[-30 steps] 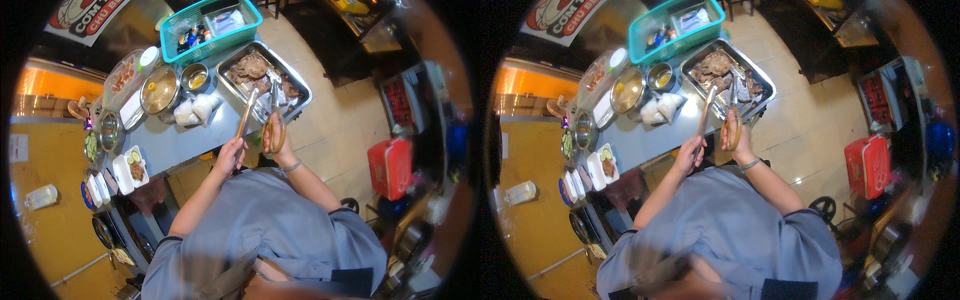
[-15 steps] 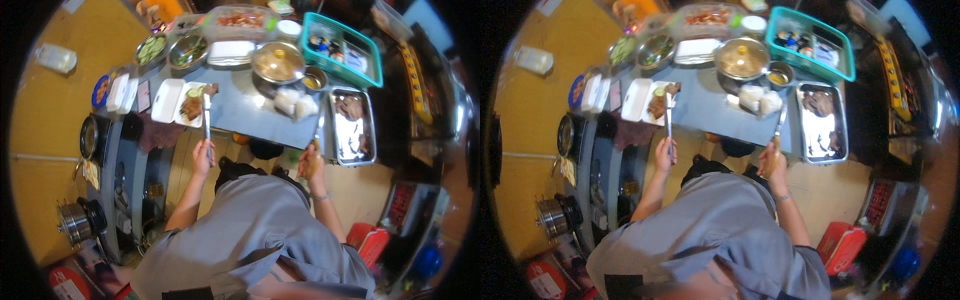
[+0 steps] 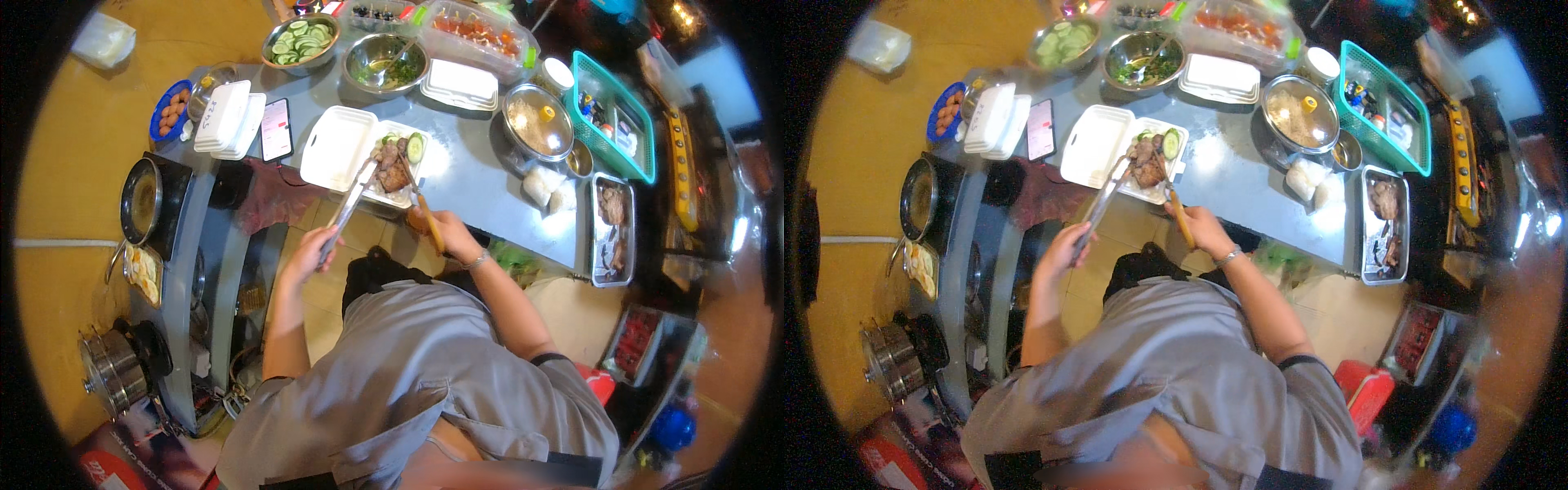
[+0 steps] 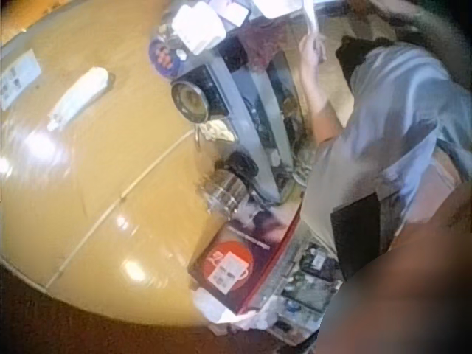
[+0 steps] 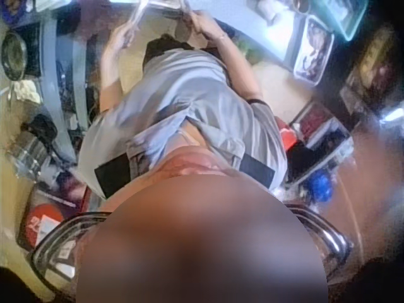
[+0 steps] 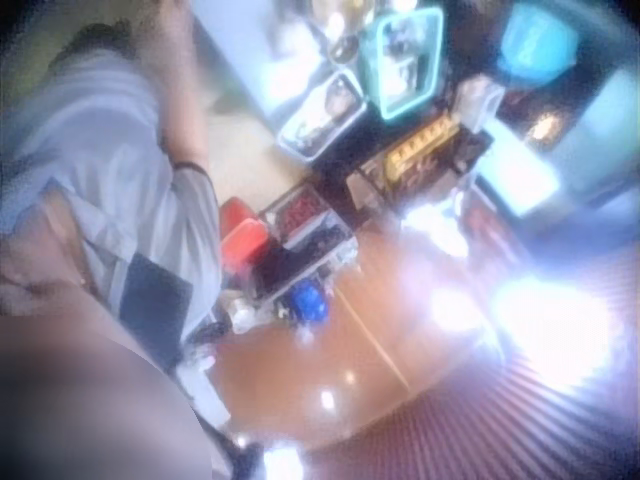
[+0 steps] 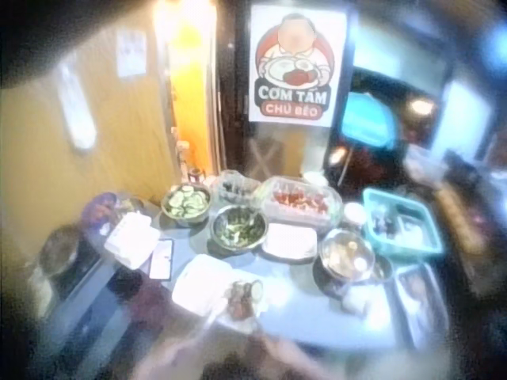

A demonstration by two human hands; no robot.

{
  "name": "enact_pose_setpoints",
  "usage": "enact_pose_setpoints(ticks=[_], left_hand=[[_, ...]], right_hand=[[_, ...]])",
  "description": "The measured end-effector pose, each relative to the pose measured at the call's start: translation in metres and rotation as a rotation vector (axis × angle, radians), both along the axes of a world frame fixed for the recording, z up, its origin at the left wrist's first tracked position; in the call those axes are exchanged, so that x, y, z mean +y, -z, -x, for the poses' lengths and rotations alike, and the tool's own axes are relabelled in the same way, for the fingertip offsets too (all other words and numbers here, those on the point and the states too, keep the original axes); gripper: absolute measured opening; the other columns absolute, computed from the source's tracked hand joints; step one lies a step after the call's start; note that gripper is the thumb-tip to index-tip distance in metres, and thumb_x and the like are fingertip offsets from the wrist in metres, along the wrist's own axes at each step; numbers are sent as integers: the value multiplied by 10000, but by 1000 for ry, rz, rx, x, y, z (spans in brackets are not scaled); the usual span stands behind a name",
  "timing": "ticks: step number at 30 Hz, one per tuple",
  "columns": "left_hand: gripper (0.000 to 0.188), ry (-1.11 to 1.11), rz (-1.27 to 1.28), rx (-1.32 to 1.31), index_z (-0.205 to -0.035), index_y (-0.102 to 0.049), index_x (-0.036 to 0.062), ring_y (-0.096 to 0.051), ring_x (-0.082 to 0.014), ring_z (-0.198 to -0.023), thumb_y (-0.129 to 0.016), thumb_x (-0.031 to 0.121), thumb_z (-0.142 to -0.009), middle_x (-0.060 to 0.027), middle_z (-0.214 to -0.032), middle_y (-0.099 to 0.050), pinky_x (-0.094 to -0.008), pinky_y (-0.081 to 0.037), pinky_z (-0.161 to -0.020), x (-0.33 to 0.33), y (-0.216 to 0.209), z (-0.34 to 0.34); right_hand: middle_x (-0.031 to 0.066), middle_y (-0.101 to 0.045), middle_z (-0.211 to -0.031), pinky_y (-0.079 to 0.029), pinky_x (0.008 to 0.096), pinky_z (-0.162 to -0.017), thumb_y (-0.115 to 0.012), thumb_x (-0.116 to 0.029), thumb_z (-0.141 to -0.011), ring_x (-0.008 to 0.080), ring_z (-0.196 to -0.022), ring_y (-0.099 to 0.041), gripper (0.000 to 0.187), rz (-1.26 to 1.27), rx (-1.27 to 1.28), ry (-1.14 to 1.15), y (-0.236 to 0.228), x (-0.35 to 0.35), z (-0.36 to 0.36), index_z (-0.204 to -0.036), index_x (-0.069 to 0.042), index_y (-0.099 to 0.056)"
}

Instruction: The person assembles takeout meals by placing sliced cucumbers, cooked meat, and rice into styrofoam containers. They use tongs and scissors to handle the food, then pack the containers into plastic bags. The person also retrieves a package of bread from a refrigerator and places it into a bag.

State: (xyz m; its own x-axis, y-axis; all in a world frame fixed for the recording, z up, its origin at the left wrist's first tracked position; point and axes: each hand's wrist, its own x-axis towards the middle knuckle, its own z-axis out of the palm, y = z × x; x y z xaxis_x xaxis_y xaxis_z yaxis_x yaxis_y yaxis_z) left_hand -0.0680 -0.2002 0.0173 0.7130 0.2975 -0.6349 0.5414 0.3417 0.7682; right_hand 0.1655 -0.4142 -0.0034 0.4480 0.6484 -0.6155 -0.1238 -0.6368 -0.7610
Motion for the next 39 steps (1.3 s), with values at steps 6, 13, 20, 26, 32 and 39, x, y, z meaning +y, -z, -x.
enact_pose_setpoints(ticks=[6,13,20,26,32,39], left_hand=[[251,233,-48,-51,-1044,-537,48,-551,-138,-495,-483,285,-983,-71,-630,-579,-270,-432,-454,-3,-58,-26],[375,318,-858,-190,-893,-617,-9,-619,-448,-762,-595,365,-874,-247,-778,-643,-497,-493,-710,-104,26,-199],[494,-589,-921,-360,-1181,-498,-5,-519,-262,-1037,-649,357,-881,-156,-1222,-478,-388,-441,-891,-61,-16,-182],[518,-1686,93,-419,-1302,-443,16,-492,-274,-1151,-467,412,-970,-172,-1342,-470,-385,-315,-1039,-6,24,-137],[414,-881,-991,-22,-1217,-491,-13,-564,-204,-968,-663,131,-868,-114,-982,-593,-334,-436,-880,-82,53,-155],[510,-1047,23,-173,-1263,-446,14,-616,-213,-996,-679,247,-874,-105,-1121,-590,-327,-542,-807,-85,57,-148]], right_hand=[[137,-604,-652,-470,406,-586,-603,-510,-857,269,-604,-605,500,218,-642,149,7,-55,-39,-793,-16,-647],[172,-668,-814,-507,453,-645,-693,-351,-783,364,-754,-651,363,321,-1155,95,24,-73,-105,-998,-64,-639],[91,-653,-683,-467,310,-540,-677,-181,-863,179,-580,-622,152,-71,-822,187,-13,-66,-129,-839,-35,-642],[56,-596,-645,-432,238,-529,-631,-241,-931,94,-579,-569,317,-537,-400,168,-14,-2,-156,-745,14,-606],[154,-661,-889,-490,330,-732,-606,-423,-902,194,-818,-619,484,-532,-273,52,23,95,-178,-985,52,-647],[148,-644,-874,-501,327,-700,-712,-328,-794,213,-780,-619,447,-338,-24,-283,34,126,-160,-988,51,-578]])
